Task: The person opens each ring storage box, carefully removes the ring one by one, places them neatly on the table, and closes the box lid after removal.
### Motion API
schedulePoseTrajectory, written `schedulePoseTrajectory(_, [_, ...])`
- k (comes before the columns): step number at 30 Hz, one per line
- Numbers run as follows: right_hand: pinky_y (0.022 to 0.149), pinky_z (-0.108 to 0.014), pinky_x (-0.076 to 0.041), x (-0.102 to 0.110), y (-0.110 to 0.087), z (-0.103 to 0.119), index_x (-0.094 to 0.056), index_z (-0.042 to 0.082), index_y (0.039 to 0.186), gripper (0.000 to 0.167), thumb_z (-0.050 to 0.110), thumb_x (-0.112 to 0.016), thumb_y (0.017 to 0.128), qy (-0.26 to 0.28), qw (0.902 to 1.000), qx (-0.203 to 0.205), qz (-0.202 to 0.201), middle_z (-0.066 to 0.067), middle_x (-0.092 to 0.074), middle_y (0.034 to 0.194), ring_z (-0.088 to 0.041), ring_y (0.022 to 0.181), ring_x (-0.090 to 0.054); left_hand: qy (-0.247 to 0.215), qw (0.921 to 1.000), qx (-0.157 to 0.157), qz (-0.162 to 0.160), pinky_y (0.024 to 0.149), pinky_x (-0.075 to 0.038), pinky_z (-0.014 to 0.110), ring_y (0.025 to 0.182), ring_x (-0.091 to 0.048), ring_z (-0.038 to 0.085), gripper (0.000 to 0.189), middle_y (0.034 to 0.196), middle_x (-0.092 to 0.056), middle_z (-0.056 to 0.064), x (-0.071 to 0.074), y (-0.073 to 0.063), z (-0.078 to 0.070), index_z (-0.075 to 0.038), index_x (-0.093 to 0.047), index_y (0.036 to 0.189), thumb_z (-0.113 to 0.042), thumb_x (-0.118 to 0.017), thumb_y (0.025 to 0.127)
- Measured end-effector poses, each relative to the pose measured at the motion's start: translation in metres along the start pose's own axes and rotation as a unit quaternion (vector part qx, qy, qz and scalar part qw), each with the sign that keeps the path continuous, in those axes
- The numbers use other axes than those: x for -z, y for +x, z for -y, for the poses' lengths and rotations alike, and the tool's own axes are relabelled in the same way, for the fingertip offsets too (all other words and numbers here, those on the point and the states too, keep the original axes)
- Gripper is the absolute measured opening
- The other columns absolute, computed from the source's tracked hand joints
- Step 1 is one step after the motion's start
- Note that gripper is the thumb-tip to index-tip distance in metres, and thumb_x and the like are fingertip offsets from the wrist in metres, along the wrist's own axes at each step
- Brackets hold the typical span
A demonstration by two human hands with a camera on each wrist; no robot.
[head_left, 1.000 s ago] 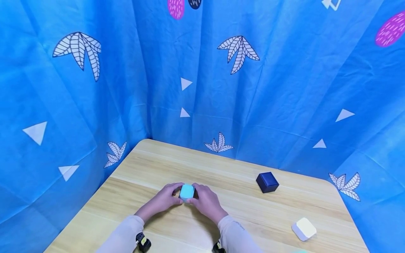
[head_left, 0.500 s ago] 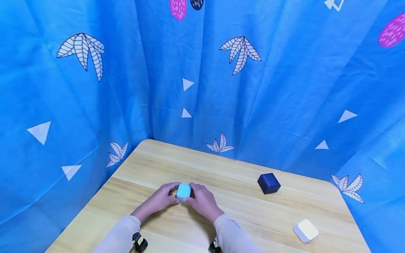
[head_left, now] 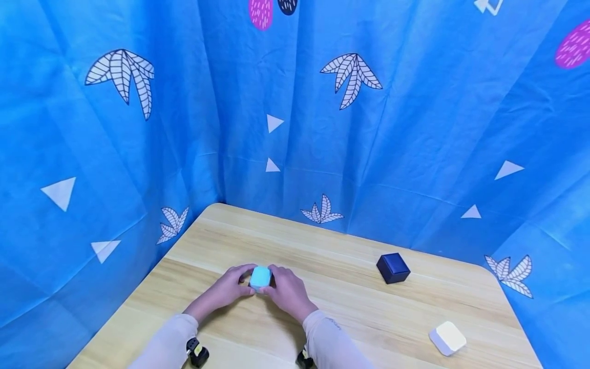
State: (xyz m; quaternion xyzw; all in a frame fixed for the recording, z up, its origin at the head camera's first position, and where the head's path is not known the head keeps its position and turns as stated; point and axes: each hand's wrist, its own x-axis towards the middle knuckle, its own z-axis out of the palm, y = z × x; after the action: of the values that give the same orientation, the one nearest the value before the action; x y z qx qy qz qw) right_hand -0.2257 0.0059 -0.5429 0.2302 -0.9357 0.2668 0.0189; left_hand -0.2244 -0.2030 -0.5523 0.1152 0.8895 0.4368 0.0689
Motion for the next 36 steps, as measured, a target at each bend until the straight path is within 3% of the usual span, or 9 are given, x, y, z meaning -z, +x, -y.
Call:
schedulePoseTrajectory(12, [0.078,-0.033,-0.057,-0.007,0.008,0.011,-0.059,0.009,0.133,0.056,0.041,-0.075,0.089,-0.024,0.9992,0.025,-0.019,-0.003,-0.070,0.110,-0.017,0.097,-0.064,0.000,0.9995,0.026,-0.019,0.101,-0.050,0.050,0.115,-0.057,0.027,0.066,0.136,-0.059,0.012,0.011,0.000,0.009,-0.013,-0.055,0.144,-0.015,-0.081,0.083])
schedulePoseTrajectory(17, [0.078,-0.032,-0.057,-0.008,0.010,0.014,-0.059,0.009,0.133,0.056,0.041,-0.074,0.090,-0.026,0.9991,0.030,-0.017,-0.003,-0.070,0.110,-0.017,0.096,-0.064,0.002,0.9993,0.031,-0.019,0.101,-0.049,0.051,0.117,-0.056,0.028,0.064,0.137,-0.059,0.013,0.016,-0.001,0.008,-0.012,-0.055,0.143,-0.014,-0.081,0.084])
schedulePoseTrajectory(26, [0.077,-0.030,-0.056,-0.013,0.007,0.017,-0.059,0.010,0.135,0.059,0.044,-0.074,0.090,-0.030,0.9992,0.025,-0.010,-0.003,-0.070,0.113,-0.014,0.096,-0.062,-0.006,0.9998,0.015,0.010,0.102,-0.049,0.051,0.120,-0.055,0.029,0.064,0.140,-0.057,0.014,0.020,-0.004,0.014,-0.010,-0.054,0.144,-0.014,-0.080,0.085])
schedulePoseTrajectory(30, [0.082,-0.033,-0.057,-0.012,0.007,0.017,-0.055,0.010,0.141,0.066,0.048,-0.072,0.090,-0.020,0.9995,0.022,-0.007,-0.004,-0.069,0.122,-0.017,0.104,-0.063,-0.005,0.9995,0.024,0.022,0.105,-0.046,0.053,0.124,-0.053,0.032,0.069,0.146,-0.053,0.016,0.023,-0.004,0.011,-0.010,-0.050,0.147,-0.016,-0.080,0.086])
schedulePoseTrajectory(36, [0.099,-0.042,-0.054,-0.012,0.006,0.015,-0.040,0.011,0.154,0.080,0.051,-0.068,0.090,0.019,0.9993,0.030,0.005,-0.006,-0.059,0.139,-0.021,0.125,-0.059,-0.010,0.9991,0.012,0.040,0.113,-0.040,0.057,0.137,-0.046,0.040,0.077,0.149,-0.047,0.020,0.025,-0.004,0.007,-0.010,-0.046,0.150,-0.031,-0.082,0.085])
